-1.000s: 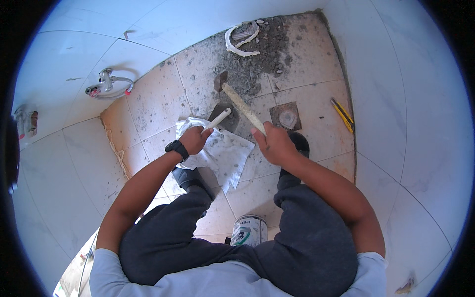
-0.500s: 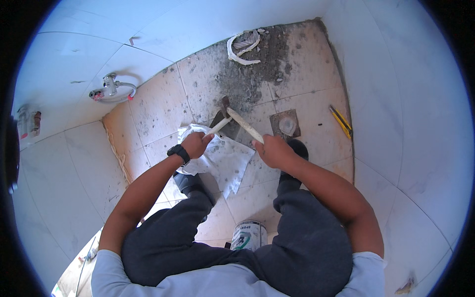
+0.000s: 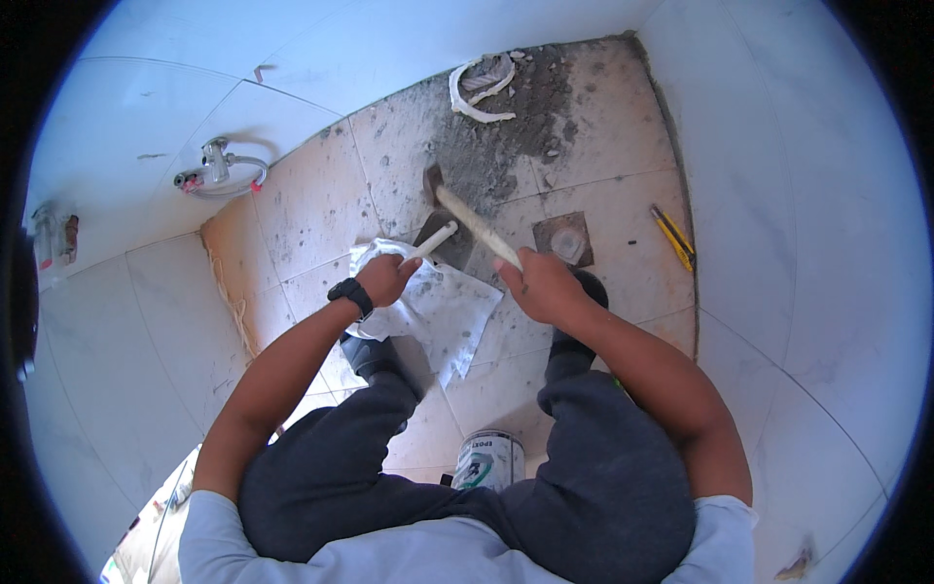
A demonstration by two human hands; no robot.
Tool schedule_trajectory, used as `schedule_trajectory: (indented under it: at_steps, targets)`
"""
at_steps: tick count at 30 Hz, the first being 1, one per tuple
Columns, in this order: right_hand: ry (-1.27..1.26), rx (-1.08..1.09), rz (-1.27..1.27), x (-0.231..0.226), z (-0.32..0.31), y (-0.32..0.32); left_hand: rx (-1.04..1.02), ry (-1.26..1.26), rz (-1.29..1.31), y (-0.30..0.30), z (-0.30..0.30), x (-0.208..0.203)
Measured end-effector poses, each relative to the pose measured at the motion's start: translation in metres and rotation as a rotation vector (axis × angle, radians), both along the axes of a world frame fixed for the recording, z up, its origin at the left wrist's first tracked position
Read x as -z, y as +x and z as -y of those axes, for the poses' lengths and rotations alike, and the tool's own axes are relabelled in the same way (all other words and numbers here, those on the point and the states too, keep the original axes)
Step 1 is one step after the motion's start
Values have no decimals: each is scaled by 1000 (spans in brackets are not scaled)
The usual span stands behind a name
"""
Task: The person uses a hammer and chisel to break and remove floor tiles. They repeatedly strike the chisel with the hammer to chip away at the tiles and underlying material, creating debris on the floor.
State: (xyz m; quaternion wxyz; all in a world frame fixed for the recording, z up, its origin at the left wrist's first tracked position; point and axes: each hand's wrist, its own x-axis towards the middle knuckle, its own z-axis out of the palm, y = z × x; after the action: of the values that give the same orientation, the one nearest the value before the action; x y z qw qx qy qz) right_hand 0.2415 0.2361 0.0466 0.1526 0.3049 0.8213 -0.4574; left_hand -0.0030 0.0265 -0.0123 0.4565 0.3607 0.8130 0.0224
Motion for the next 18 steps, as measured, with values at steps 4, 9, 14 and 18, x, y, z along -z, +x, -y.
schedule_trajectory:
  at_steps: [4,9,14,18]
  targets:
    - [43,-19,-6,2,1,0,-7,18,26,-1,-1,0]
    - [41,-46,19,3,-1,1,-13,5,12,-1,-1,-1]
    - [-5,-33,43,1,2,2,4,0,27,-2,-1,1]
    - [10,-90,13,3,0,1,17,33,12,-3,1,4]
